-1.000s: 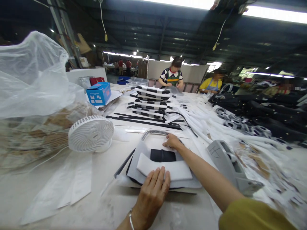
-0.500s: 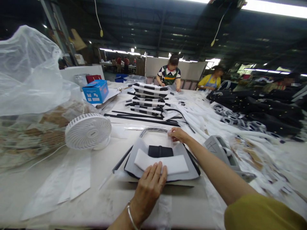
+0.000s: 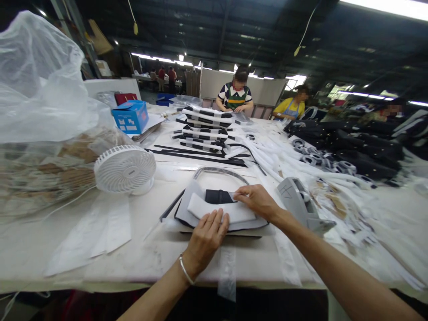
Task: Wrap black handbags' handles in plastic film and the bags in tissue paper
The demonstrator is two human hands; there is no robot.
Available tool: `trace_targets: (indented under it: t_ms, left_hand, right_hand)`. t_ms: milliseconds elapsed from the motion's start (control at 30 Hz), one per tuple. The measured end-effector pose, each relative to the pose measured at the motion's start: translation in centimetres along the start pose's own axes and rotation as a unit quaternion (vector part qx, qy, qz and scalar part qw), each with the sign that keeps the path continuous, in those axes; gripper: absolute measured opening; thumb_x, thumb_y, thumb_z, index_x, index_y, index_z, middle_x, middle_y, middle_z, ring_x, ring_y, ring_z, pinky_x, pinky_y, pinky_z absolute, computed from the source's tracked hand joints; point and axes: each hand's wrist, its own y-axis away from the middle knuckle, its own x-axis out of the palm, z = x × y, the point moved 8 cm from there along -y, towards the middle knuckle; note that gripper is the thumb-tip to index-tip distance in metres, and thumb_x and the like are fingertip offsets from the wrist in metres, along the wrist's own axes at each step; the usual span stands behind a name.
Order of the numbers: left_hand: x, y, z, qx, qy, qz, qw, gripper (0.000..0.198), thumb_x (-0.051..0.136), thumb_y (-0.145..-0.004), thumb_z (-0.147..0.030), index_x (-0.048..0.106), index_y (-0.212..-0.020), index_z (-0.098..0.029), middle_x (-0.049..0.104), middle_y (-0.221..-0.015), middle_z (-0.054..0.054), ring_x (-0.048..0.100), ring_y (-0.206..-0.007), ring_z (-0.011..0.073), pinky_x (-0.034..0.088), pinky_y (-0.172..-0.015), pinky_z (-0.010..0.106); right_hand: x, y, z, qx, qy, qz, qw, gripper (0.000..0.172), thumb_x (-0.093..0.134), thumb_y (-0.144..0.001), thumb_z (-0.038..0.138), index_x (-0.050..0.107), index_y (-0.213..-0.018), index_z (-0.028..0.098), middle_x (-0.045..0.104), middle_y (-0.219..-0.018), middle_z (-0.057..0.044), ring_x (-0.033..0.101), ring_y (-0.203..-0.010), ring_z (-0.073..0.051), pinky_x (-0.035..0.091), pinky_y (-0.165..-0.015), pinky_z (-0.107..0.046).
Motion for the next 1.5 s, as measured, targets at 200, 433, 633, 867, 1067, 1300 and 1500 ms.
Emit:
trace_targets:
  t_ms: [200,433,633,867,1067,1300,1500]
  left_hand:
    - [0.1,0.0,-0.1,0.007,-0.002,0.006,1.000,0.038,0.036,-0.098,-0.013,0.051,-0.133,-0.013,0.059,-0.135,0.014,0.059,-0.120,0.0239,0.048,-0.099,0.038]
    - [-0.4,0.1,-0.1,0.030,0.029,0.049,0.998,0.049,0.043,-0.094,-0.013,0.039,-0.143,-0.015,0.053,-0.139,0.017,0.053,-0.126,0.0248,0.042,-0.104,0.041]
    - [-0.6,-0.6,-0.3,-0.007,0.097,0.129,0.987,0.057,0.066,-0.085,-0.042,0.046,-0.135,-0.024,0.051,-0.139,0.019,0.050,-0.128,0.0315,0.038,-0.104,0.049]
    - [-1.5,-3.5,-0.4,-0.028,0.093,0.165,0.981,0.015,0.054,-0.093,-0.030,0.060,-0.105,-0.023,0.063,-0.110,0.011,0.059,-0.101,0.0264,0.045,-0.089,0.045]
    - [-0.7,-5.6,-1.7,0.028,0.124,0.162,0.979,0.012,0.049,-0.089,-0.010,0.060,-0.089,-0.013,0.063,-0.086,0.009,0.059,-0.085,0.0253,0.049,-0.076,0.040]
    - [1.0,-4.3,-0.4,0.047,0.221,0.128,0.966,0.036,0.046,-0.091,-0.013,0.048,-0.128,-0.015,0.058,-0.129,0.011,0.052,-0.122,0.0206,0.041,-0.105,0.043]
    - [0.9,-3.9,-0.4,0.050,0.384,0.124,0.914,0.042,0.041,-0.096,-0.012,0.042,-0.138,-0.019,0.063,-0.130,0.006,0.060,-0.116,0.0124,0.039,-0.111,0.035]
  right_hand:
    - [1.5,5.1,1.3,-0.077,0.150,-0.059,0.984,0.025,0.050,-0.095,0.025,0.074,-0.102,0.024,0.076,-0.101,-0.004,0.071,-0.091,-0.020,0.054,-0.085,-0.031]
    - [3.3,9.1,3.0,-0.145,0.181,-0.207,0.950,0.029,0.040,-0.099,0.013,0.065,-0.113,0.016,0.074,-0.107,-0.010,0.069,-0.099,-0.020,0.047,-0.103,-0.039]
    - [3.8,9.8,3.1,-0.145,0.135,-0.225,0.954,0.020,0.046,-0.097,0.016,0.066,-0.098,0.020,0.075,-0.092,-0.006,0.070,-0.096,-0.020,0.046,-0.103,-0.041]
    - [4.3,10.0,2.9,-0.154,0.138,-0.206,0.956,0.021,0.049,-0.095,0.015,0.069,-0.102,0.019,0.076,-0.100,-0.008,0.069,-0.101,-0.022,0.045,-0.104,-0.044]
    - [4.3,10.1,3.3,-0.156,0.141,-0.198,0.958,0.026,0.043,-0.096,0.013,0.068,-0.105,0.017,0.075,-0.101,-0.009,0.068,-0.104,-0.021,0.044,-0.105,-0.043]
    - [4.1,10.6,4.1,-0.172,0.130,-0.178,0.960,0.022,0.049,-0.096,0.018,0.070,-0.103,0.020,0.073,-0.109,-0.010,0.065,-0.109,-0.021,0.042,-0.106,-0.045]
    - [3.8,10.7,3.9,-0.140,0.121,-0.162,0.969,0.019,0.051,-0.095,0.022,0.069,-0.092,0.022,0.070,-0.089,-0.007,0.065,-0.091,-0.020,0.047,-0.099,-0.042]
